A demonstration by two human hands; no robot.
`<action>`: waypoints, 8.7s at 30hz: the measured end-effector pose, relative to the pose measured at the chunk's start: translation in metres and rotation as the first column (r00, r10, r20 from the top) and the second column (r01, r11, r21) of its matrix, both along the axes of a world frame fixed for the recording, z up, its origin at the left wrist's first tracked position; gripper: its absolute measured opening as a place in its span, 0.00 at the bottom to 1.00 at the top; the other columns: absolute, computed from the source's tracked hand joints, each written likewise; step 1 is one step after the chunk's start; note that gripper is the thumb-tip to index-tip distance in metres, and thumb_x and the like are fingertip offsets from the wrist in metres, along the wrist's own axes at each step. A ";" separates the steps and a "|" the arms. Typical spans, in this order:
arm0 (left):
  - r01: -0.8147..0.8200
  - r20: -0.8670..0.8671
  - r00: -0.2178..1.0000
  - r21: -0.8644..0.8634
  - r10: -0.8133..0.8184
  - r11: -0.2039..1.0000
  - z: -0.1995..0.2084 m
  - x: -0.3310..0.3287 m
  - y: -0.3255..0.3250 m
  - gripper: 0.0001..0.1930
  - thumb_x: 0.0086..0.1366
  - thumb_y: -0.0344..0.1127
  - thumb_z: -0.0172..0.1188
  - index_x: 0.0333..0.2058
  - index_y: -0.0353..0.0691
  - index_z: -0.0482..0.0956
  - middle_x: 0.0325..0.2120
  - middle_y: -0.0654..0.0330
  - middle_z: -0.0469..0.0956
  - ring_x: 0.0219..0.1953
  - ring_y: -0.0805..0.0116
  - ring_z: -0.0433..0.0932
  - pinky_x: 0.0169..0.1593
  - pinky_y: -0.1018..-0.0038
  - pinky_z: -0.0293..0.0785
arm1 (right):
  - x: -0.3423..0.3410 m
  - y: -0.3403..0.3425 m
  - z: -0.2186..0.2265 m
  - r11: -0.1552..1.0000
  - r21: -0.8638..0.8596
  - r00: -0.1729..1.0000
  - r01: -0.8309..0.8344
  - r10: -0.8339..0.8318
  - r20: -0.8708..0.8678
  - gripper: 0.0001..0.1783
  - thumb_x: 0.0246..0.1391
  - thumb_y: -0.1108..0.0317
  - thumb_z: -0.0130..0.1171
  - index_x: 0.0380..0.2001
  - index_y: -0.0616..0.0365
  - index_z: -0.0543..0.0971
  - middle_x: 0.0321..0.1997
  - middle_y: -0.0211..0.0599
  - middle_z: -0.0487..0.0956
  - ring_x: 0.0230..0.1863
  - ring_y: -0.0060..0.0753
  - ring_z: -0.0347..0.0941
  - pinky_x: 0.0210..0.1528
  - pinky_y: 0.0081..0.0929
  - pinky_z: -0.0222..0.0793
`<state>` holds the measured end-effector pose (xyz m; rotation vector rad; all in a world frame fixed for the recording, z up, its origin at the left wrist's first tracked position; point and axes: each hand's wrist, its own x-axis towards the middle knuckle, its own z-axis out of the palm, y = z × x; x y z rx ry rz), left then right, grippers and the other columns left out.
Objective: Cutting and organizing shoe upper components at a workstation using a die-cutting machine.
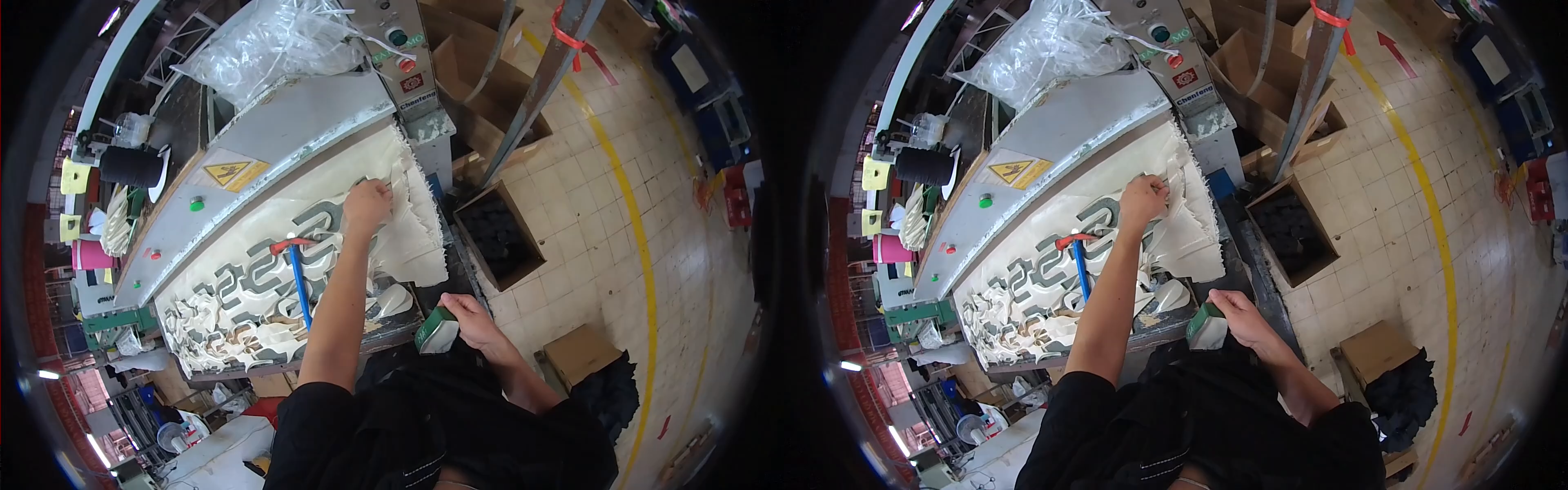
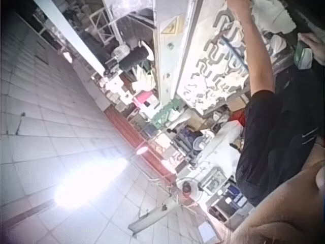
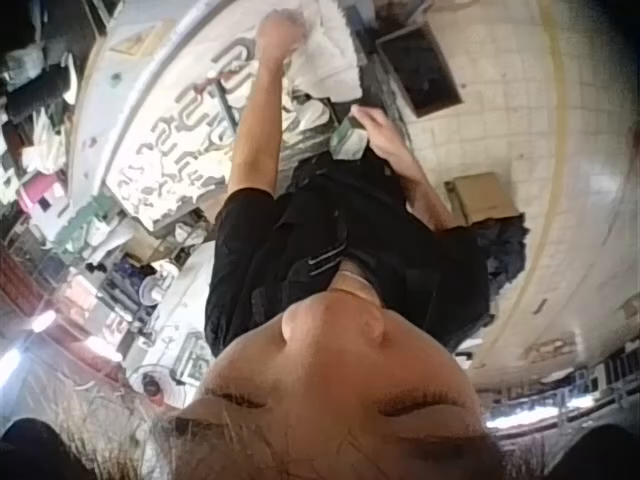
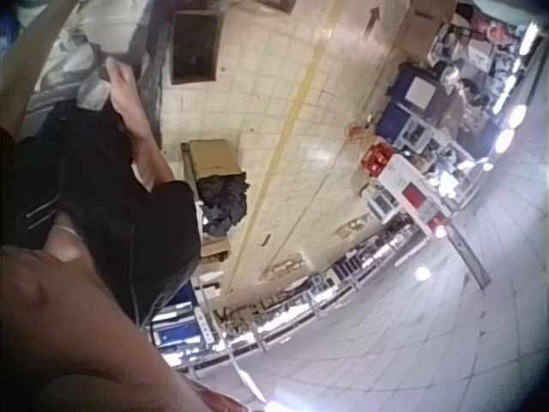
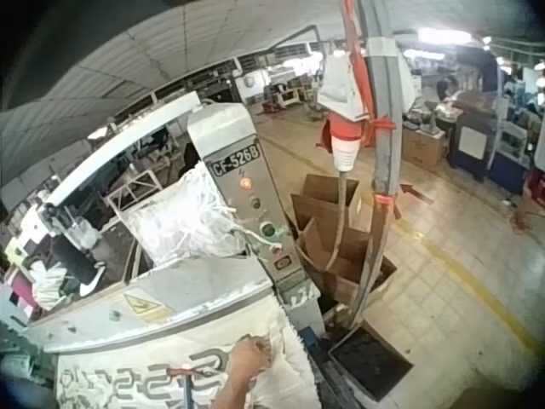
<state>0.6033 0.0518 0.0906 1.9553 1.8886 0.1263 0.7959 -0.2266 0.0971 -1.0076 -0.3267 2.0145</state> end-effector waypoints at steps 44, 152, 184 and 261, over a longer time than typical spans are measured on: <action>-0.214 0.877 0.323 -0.298 0.355 0.930 0.130 -0.118 -0.284 0.25 0.73 0.18 0.58 0.68 0.33 0.74 0.39 0.68 0.78 0.35 0.86 0.73 0.39 0.85 0.68 | -0.077 0.041 -0.003 0.991 -0.067 0.982 0.114 -0.123 -0.143 0.21 0.79 0.54 0.49 0.47 0.61 0.81 0.45 0.35 0.85 0.47 0.29 0.82 0.54 0.30 0.79; -0.767 0.859 0.390 0.104 0.331 0.633 0.172 -0.707 -0.363 0.09 0.77 0.31 0.60 0.49 0.32 0.80 0.36 0.65 0.83 0.36 0.84 0.77 0.38 0.84 0.72 | -0.529 0.366 0.305 0.238 0.439 0.134 -0.866 -0.736 0.664 0.21 0.46 0.75 0.74 0.47 0.65 0.86 0.47 0.55 0.83 0.53 0.60 0.79 0.58 0.44 0.74; -0.132 0.802 0.597 0.096 0.002 0.987 0.175 -1.070 -0.374 0.14 0.70 0.33 0.68 0.51 0.34 0.81 0.35 0.44 0.85 0.34 0.44 0.85 0.39 0.61 0.79 | -1.064 -0.062 0.146 0.781 0.586 0.906 -0.215 -0.065 0.418 0.13 0.68 0.77 0.63 0.53 0.72 0.81 0.45 0.40 0.87 0.45 0.21 0.83 0.47 0.18 0.79; -0.124 0.286 0.958 0.407 0.003 0.905 -0.020 -1.038 -0.409 0.16 0.59 0.51 0.72 0.33 0.45 0.86 0.32 0.51 0.78 0.37 0.44 0.78 0.43 0.52 0.70 | -0.689 -0.033 0.089 0.940 0.337 -0.269 0.048 -0.313 0.911 0.30 0.76 0.53 0.47 0.30 0.69 0.82 0.27 0.64 0.80 0.35 0.65 0.82 0.38 0.54 0.74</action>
